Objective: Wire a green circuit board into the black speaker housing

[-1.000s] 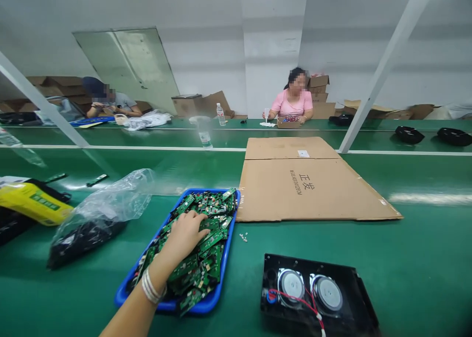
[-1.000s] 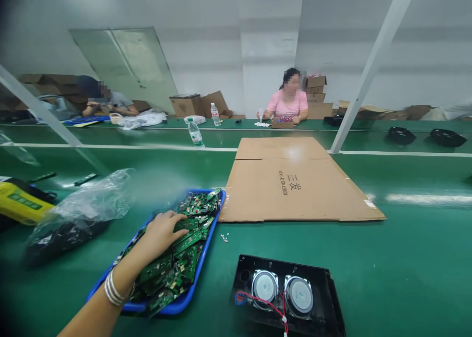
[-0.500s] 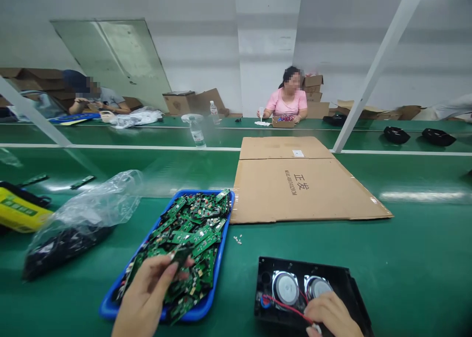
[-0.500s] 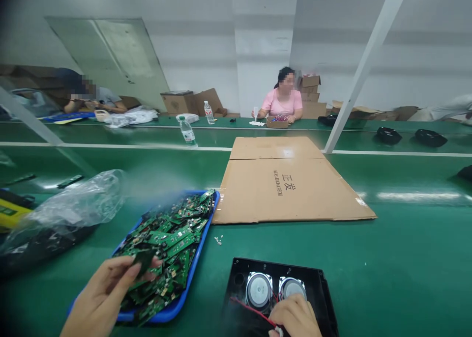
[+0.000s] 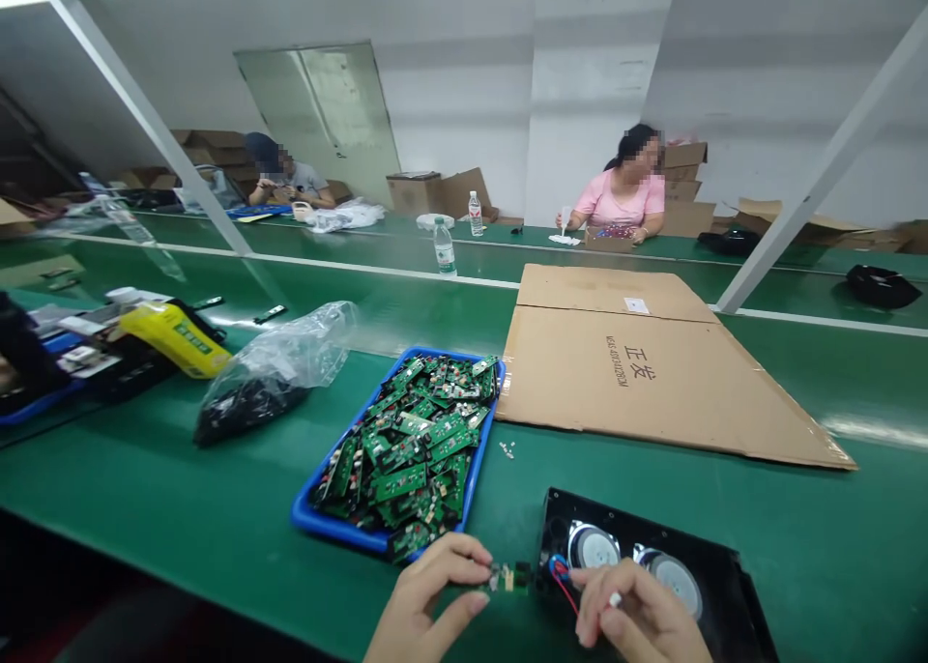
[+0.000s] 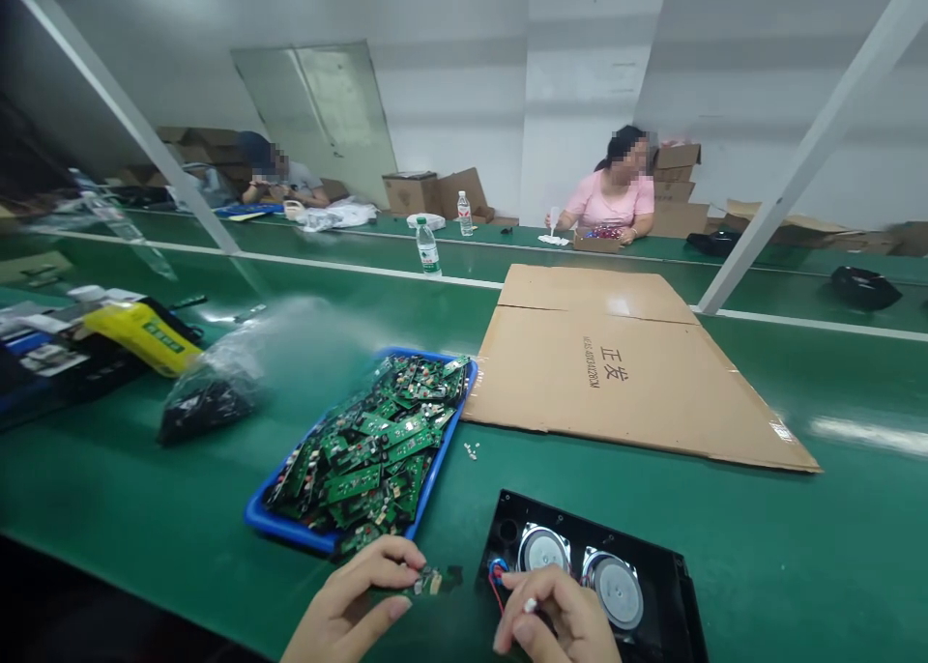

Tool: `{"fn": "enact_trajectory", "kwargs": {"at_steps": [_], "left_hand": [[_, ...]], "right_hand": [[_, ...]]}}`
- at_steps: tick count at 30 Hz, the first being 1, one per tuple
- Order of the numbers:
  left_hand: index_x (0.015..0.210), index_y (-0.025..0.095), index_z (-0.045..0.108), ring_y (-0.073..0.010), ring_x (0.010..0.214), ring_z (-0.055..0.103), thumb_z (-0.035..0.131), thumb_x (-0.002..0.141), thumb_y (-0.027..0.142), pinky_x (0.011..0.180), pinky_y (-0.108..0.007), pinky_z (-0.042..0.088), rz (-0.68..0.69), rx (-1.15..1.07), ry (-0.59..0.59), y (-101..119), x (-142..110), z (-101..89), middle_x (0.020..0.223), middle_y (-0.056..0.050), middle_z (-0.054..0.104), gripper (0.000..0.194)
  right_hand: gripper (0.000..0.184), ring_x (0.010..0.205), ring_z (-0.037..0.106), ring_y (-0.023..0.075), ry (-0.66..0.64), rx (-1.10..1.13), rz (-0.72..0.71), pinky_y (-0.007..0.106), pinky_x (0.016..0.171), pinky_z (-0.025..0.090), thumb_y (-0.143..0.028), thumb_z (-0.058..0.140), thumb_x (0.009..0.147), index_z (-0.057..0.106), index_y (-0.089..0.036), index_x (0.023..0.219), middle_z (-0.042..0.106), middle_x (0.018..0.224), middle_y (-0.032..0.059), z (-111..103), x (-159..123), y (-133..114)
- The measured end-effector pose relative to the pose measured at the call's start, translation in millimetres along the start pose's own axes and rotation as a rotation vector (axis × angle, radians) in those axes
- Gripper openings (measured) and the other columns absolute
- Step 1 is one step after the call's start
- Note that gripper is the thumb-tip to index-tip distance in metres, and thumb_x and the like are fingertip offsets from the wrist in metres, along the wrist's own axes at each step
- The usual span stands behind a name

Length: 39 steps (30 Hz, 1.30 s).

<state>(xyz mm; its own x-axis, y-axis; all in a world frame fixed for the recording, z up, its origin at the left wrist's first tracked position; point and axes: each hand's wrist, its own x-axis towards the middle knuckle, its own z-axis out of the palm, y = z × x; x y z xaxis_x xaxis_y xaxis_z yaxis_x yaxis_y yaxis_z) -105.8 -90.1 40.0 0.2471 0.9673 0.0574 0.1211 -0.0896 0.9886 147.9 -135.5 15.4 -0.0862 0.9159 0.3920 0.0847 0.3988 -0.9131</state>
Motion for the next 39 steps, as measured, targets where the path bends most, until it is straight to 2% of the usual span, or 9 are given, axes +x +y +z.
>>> {"fn": "enact_trajectory", "kwargs": {"at_steps": [4,7,11,18,22,26,29,34,39], "left_hand": [[0.09,0.037,0.081,-0.0254,0.092,0.072,0.077,0.083,0.04,0.083,-0.031,0.058,0.089,0.085,-0.069,-6,-9,0.1,0.098,-0.004,0.076,0.01],[0.097,0.036,0.08,-0.0238,0.094,0.072,0.074,0.085,0.037,0.086,-0.029,0.058,0.114,0.099,-0.129,-4,-16,3.4,0.101,-0.003,0.075,0.013],[0.108,0.04,0.076,-0.0228,0.098,0.071,0.075,0.084,0.031,0.088,-0.026,0.057,0.126,0.041,-0.095,-5,-24,11.3,0.105,-0.001,0.076,0.025],[0.102,0.035,0.079,-0.0231,0.099,0.069,0.083,0.074,0.024,0.087,-0.025,0.057,0.028,-0.107,0.031,-8,-35,19.2,0.105,-0.002,0.073,0.031],[0.094,0.034,0.081,-0.0212,0.093,0.068,0.084,0.064,0.018,0.086,-0.023,0.054,-0.098,-0.214,0.163,1,-38,15.8,0.094,0.0,0.074,0.034],[0.1,0.033,0.081,-0.0205,0.09,0.068,0.083,0.053,0.006,0.085,-0.024,0.053,-0.246,-0.282,0.03,3,-32,11.3,0.089,0.001,0.077,0.054],[0.105,0.029,0.079,-0.02,0.084,0.069,0.091,0.048,0.007,0.083,-0.026,0.053,-0.244,-0.383,-0.089,3,-18,16.9,0.085,0.001,0.078,0.063],[0.103,0.022,0.074,-0.0207,0.081,0.071,0.103,0.041,0.024,0.07,-0.025,0.052,-0.43,-0.594,-0.082,11,0,37.4,0.086,-0.005,0.079,0.069],[0.094,0.021,0.08,-0.0213,0.083,0.073,0.104,0.043,0.032,0.075,-0.027,0.055,-0.491,-0.639,-0.095,18,4,48.4,0.087,-0.006,0.08,0.057]], "right_hand": [[0.007,0.059,0.067,0.0173,-0.03,-0.084,-0.145,0.023,0.057,0.059,-0.032,0.062,0.096,0.065,-0.03,0.09,0.068,0.067,-0.0025,8,6,-1],[0.012,0.066,0.067,0.0169,-0.068,-0.237,-0.253,0.027,0.07,0.061,-0.021,0.057,0.094,0.065,-0.03,0.099,0.069,0.075,-0.0022,12,1,-2],[0.02,0.065,0.063,0.0152,-0.102,-0.347,-0.268,0.034,0.088,0.058,-0.012,0.053,0.091,0.062,-0.029,0.099,0.065,0.076,-0.0036,15,-13,4],[0.017,0.066,0.058,0.0164,-0.108,-0.45,-0.257,0.031,0.067,0.054,-0.01,0.051,0.09,0.057,-0.026,0.092,0.061,0.073,-0.0031,33,-22,6],[0.02,0.063,0.055,0.0156,-0.055,-0.425,-0.308,0.031,0.066,0.054,-0.006,0.051,0.088,0.056,-0.025,0.092,0.058,0.07,-0.0031,33,-19,3],[0.022,0.063,0.054,0.0158,-0.004,-0.425,-0.32,0.03,0.059,0.052,-0.004,0.053,0.087,0.055,-0.025,0.095,0.058,0.072,-0.0021,28,-15,-1],[0.022,0.064,0.053,0.0159,-0.003,-0.501,-0.342,0.03,0.059,0.051,-0.004,0.052,0.086,0.054,-0.025,0.091,0.056,0.07,-0.0024,28,-12,-2],[0.025,0.063,0.047,0.0164,0.036,-0.698,-0.311,0.032,0.059,0.043,-0.002,0.049,0.083,0.055,-0.026,0.078,0.049,0.065,-0.0035,37,-11,3],[0.022,0.059,0.041,0.0141,0.278,-0.63,-0.402,0.033,0.067,0.044,-0.001,0.049,0.084,0.049,-0.022,0.076,0.047,0.06,-0.0048,44,-4,1]]}}
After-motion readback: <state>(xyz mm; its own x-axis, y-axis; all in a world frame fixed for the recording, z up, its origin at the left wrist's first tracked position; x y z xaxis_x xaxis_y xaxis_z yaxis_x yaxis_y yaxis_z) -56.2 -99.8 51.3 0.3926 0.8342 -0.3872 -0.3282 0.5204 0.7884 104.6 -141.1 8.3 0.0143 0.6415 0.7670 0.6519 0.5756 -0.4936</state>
